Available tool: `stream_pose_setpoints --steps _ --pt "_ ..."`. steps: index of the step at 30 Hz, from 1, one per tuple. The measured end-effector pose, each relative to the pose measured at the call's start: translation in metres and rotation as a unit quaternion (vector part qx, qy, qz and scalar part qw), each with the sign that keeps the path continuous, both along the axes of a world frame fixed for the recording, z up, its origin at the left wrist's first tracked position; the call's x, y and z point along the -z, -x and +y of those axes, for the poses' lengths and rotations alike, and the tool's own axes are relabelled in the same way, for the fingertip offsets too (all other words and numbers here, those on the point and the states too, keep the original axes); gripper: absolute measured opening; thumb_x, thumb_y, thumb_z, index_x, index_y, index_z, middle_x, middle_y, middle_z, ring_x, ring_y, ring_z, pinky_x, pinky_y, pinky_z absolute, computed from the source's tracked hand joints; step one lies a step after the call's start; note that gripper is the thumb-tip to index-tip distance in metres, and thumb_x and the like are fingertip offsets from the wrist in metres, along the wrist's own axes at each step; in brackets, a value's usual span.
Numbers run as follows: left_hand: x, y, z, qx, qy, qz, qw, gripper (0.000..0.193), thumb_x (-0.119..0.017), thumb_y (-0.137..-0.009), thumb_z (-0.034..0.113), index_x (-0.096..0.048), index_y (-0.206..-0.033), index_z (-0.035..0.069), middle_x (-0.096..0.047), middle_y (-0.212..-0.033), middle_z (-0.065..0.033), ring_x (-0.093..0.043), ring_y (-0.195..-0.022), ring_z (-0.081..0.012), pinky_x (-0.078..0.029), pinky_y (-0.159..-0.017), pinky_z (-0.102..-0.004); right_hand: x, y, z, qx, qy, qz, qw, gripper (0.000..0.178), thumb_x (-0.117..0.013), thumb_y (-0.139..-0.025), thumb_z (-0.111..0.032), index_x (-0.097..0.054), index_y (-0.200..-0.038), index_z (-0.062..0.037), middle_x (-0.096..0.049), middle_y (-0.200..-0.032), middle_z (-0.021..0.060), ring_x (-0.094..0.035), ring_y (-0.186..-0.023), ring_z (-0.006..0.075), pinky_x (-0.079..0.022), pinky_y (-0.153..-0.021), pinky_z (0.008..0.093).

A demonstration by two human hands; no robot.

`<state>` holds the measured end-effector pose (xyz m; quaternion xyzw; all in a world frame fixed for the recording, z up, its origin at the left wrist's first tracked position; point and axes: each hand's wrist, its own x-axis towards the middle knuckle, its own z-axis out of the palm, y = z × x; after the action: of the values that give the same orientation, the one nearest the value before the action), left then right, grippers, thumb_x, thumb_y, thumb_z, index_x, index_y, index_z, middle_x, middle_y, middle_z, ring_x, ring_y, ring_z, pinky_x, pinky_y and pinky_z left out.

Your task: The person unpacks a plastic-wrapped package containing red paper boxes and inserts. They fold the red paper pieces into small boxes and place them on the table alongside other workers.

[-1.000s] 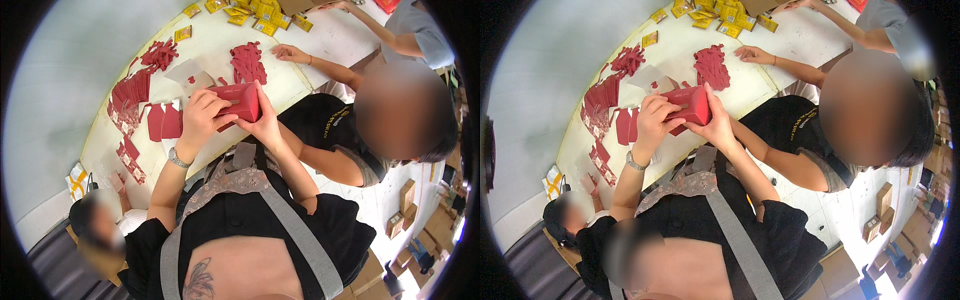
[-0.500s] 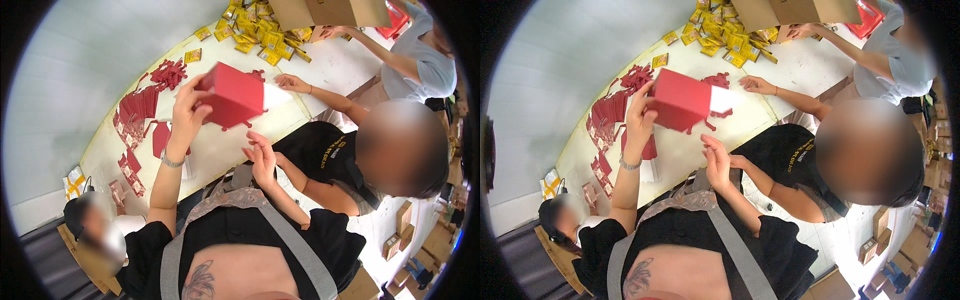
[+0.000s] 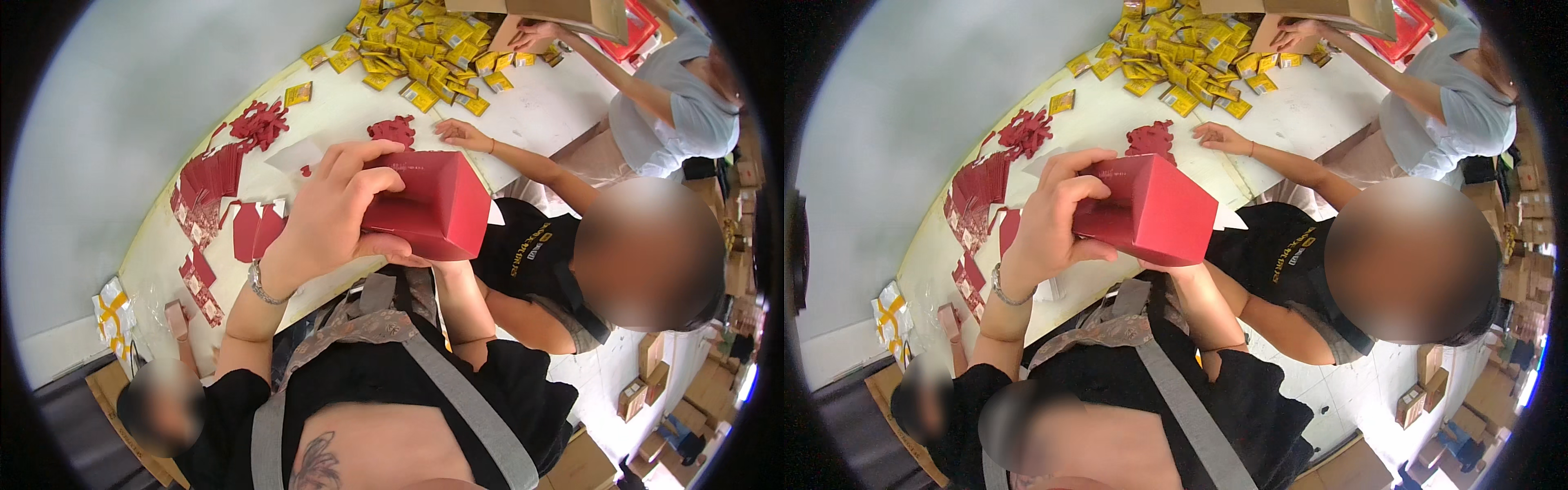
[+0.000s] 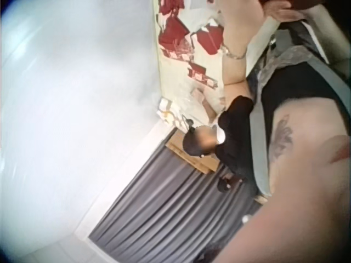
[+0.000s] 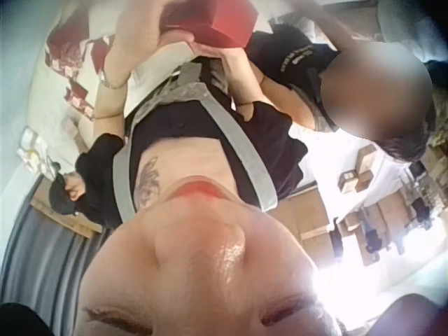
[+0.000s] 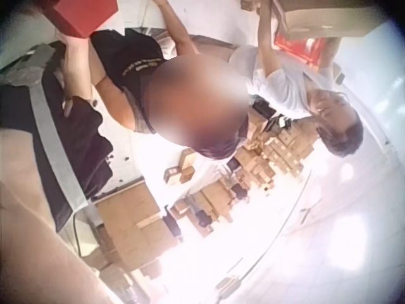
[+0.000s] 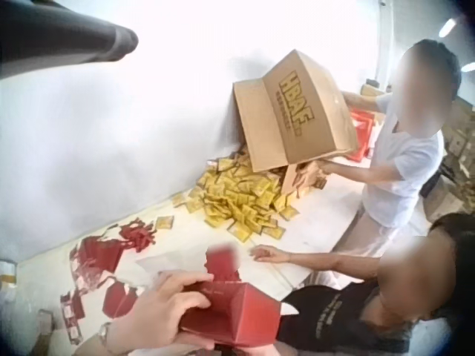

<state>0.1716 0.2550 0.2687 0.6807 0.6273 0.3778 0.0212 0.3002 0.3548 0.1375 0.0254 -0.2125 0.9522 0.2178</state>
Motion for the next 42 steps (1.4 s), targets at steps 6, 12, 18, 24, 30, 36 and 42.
stream_pose_setpoints --steps 6,12,18,24,30,36,42 --pt "0.011 -0.013 0.017 -0.015 0.061 -0.037 0.997 0.065 -0.072 -0.065 0.046 -0.047 -0.109 0.006 -0.05 -0.119 -0.0105 -0.049 -0.101 -0.0328 -0.048 -0.079 -0.0379 0.004 0.002 0.011 0.045 -0.012 -0.026 0.999 0.032 -0.056 -0.089 -0.017 -0.053 -0.116 -0.0005 -0.053 -0.119 0.0143 -0.053 -0.11 0.0254 -0.046 -0.093 0.0375" --pt "0.013 -0.015 0.019 -0.008 0.079 -0.027 0.996 0.068 -0.075 -0.064 0.045 -0.047 -0.111 0.005 -0.049 -0.118 -0.0121 -0.048 -0.102 -0.0322 -0.048 -0.079 -0.0382 0.001 -0.007 0.006 0.078 -0.057 -0.029 0.995 0.032 -0.057 -0.088 -0.018 -0.055 -0.112 0.0021 -0.055 -0.115 0.0178 -0.056 -0.106 0.0281 -0.047 -0.092 0.0386" --pt "0.003 -0.017 0.014 -0.013 0.077 -0.01 0.997 0.078 -0.069 -0.071 0.048 -0.042 -0.128 0.003 -0.048 -0.118 -0.0141 -0.045 -0.105 -0.0334 -0.041 -0.089 -0.0408 -0.019 -0.007 0.009 0.036 -0.072 0.028 0.996 0.04 -0.051 -0.091 -0.023 -0.046 -0.124 -0.0002 -0.05 -0.123 0.0192 -0.053 -0.11 0.0297 -0.046 -0.094 0.0407" --pt "0.014 -0.016 0.016 -0.02 0.134 0.049 0.99 0.084 -0.067 -0.074 0.046 -0.034 -0.136 0.0 -0.045 -0.127 -0.0182 -0.045 -0.109 -0.0344 -0.039 -0.093 -0.0399 0.029 0.014 -0.003 -0.008 0.085 -0.041 0.996 0.048 -0.04 -0.096 -0.03 -0.03 -0.136 -0.0056 -0.04 -0.134 0.0152 -0.043 -0.122 0.0274 -0.041 -0.099 0.0429" --pt "0.074 0.012 0.04 -0.112 0.194 -0.217 0.95 0.073 -0.055 -0.087 0.039 -0.026 -0.139 -0.003 -0.047 -0.128 -0.0168 -0.049 -0.113 -0.0295 -0.034 -0.099 -0.0365 0.077 0.068 0.026 0.045 -0.041 -0.036 0.997 0.043 -0.041 -0.096 -0.029 -0.039 -0.132 -0.0056 -0.048 -0.129 0.0118 -0.048 -0.117 0.0248 -0.041 -0.098 0.0385" --pt "0.156 0.074 0.049 -0.167 0.354 -0.616 0.683 0.056 -0.04 -0.092 0.049 -0.042 -0.13 0.008 -0.054 -0.12 -0.0091 -0.054 -0.106 -0.0202 -0.043 -0.089 -0.0404 0.069 0.069 0.032 -0.033 0.15 -0.084 0.984 0.05 -0.034 -0.095 -0.044 -0.044 -0.129 -0.0081 -0.05 -0.128 0.0075 -0.05 -0.115 0.0222 -0.04 -0.098 0.0385" --pt "0.212 0.098 0.043 -0.137 0.263 -0.779 0.552 0.056 -0.033 -0.093 0.053 -0.049 -0.124 0.01 -0.058 -0.116 -0.009 -0.06 -0.097 -0.0248 -0.052 -0.082 -0.0343 0.079 0.09 0.03 0.148 0.105 -0.277 0.944 0.057 -0.033 -0.096 -0.044 -0.036 -0.134 -0.0025 -0.043 -0.135 0.0122 -0.043 -0.122 0.0231 -0.035 -0.1 0.0359"
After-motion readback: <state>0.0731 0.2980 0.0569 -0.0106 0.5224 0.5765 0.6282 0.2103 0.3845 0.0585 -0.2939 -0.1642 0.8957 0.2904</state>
